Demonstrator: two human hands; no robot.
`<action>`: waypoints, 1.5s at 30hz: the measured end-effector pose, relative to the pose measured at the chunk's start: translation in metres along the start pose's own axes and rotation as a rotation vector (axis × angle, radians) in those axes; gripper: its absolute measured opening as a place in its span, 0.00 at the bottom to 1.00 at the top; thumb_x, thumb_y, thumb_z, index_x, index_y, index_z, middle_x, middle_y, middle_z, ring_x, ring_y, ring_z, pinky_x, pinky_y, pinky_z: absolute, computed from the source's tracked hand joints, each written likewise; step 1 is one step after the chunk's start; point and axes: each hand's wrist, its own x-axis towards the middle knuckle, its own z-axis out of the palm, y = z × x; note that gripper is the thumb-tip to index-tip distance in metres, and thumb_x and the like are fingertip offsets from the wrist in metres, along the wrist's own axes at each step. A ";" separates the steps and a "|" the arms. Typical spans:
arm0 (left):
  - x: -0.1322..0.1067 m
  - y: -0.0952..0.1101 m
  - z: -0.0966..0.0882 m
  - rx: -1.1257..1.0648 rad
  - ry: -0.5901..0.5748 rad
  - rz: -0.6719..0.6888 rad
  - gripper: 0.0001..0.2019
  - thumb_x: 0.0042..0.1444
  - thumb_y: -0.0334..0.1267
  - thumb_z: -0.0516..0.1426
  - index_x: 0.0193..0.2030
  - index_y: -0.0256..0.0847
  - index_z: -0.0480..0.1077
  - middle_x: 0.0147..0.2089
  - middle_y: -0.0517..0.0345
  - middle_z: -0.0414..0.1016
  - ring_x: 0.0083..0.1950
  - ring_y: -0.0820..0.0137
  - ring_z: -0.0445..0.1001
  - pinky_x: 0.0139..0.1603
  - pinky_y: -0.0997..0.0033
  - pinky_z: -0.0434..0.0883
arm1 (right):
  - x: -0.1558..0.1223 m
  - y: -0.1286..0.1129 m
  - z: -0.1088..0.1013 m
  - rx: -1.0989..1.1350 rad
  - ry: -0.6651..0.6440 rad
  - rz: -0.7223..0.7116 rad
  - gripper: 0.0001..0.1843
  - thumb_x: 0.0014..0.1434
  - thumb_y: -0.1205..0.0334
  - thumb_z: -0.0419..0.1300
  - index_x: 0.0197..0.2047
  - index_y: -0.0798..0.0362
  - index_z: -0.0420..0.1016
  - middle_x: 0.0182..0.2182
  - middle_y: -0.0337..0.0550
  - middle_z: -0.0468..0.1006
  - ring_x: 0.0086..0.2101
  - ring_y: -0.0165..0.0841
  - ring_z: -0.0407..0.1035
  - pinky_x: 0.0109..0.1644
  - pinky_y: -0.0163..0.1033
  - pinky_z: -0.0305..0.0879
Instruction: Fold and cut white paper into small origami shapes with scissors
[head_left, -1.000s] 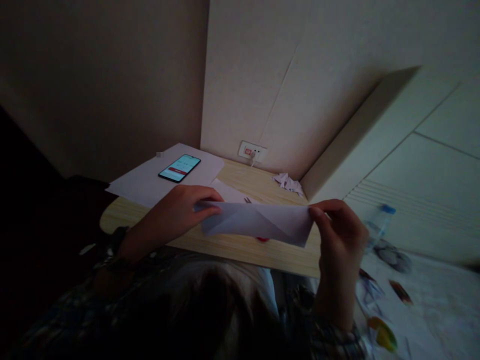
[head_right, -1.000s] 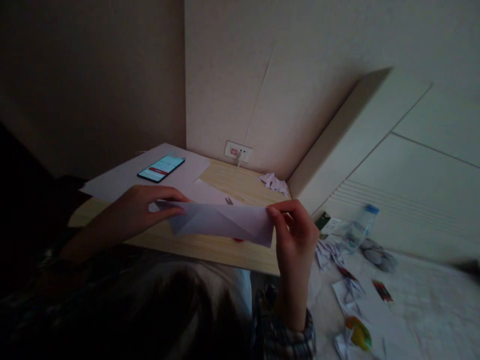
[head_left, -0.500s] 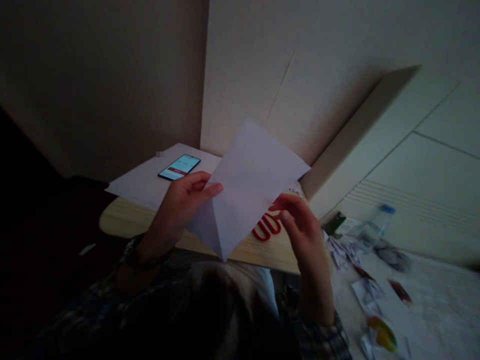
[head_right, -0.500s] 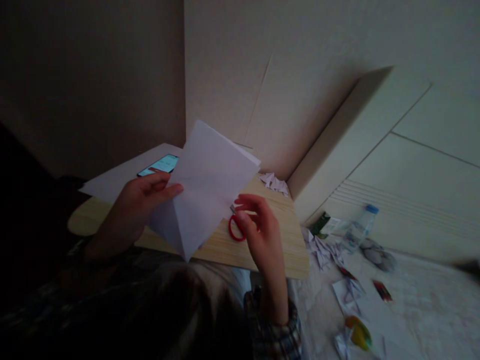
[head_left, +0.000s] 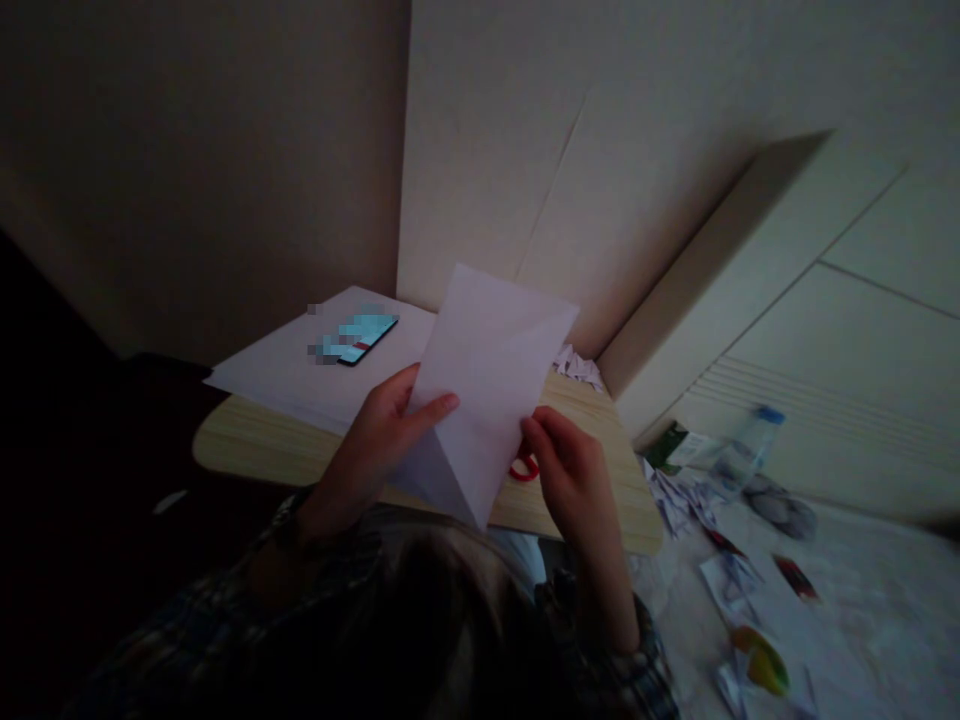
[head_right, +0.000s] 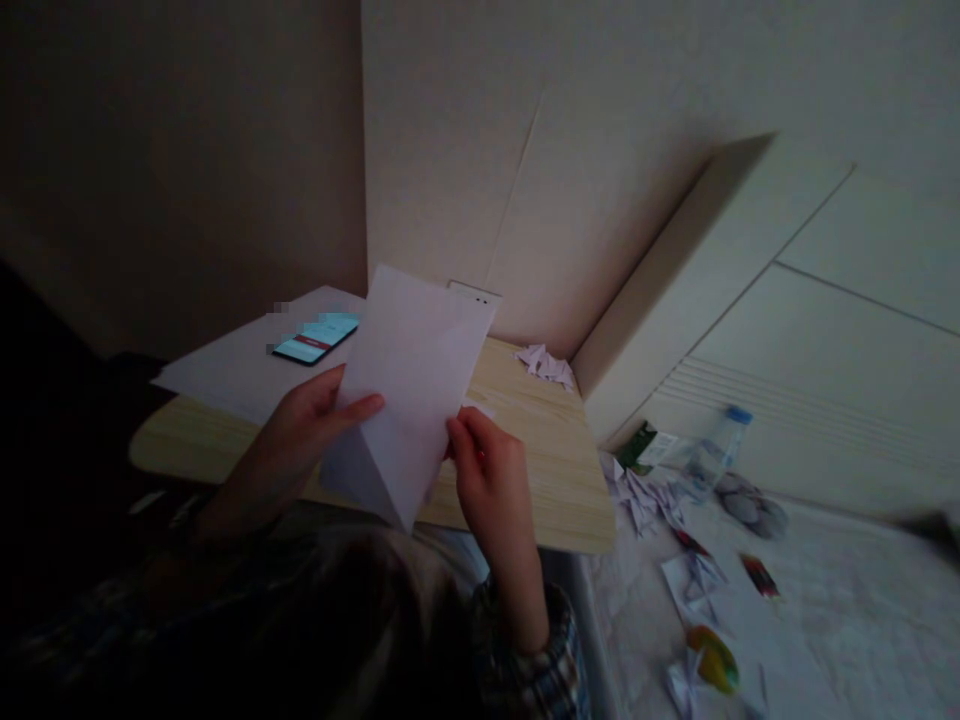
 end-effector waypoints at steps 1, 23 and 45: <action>-0.001 -0.001 0.000 0.007 0.002 0.002 0.19 0.46 0.44 0.65 0.43 0.36 0.73 0.38 0.54 0.80 0.37 0.63 0.77 0.34 0.71 0.71 | 0.000 -0.001 0.000 -0.012 0.004 -0.005 0.15 0.62 0.58 0.51 0.24 0.50 0.65 0.19 0.36 0.68 0.23 0.30 0.64 0.26 0.33 0.58; -0.008 0.010 0.003 -0.258 0.209 -0.127 0.16 0.41 0.38 0.68 0.38 0.40 0.75 0.36 0.59 0.81 0.36 0.67 0.78 0.35 0.72 0.74 | -0.006 0.007 0.012 0.015 -0.177 0.091 0.16 0.60 0.55 0.54 0.23 0.51 0.65 0.20 0.36 0.67 0.24 0.30 0.63 0.26 0.33 0.59; -0.006 0.009 0.005 -0.592 0.382 -0.136 0.09 0.49 0.32 0.65 0.39 0.34 0.74 0.33 0.58 0.82 0.39 0.66 0.79 0.46 0.71 0.76 | -0.012 0.003 0.023 0.250 -0.046 0.196 0.08 0.49 0.59 0.65 0.30 0.51 0.72 0.23 0.37 0.78 0.25 0.31 0.73 0.30 0.33 0.65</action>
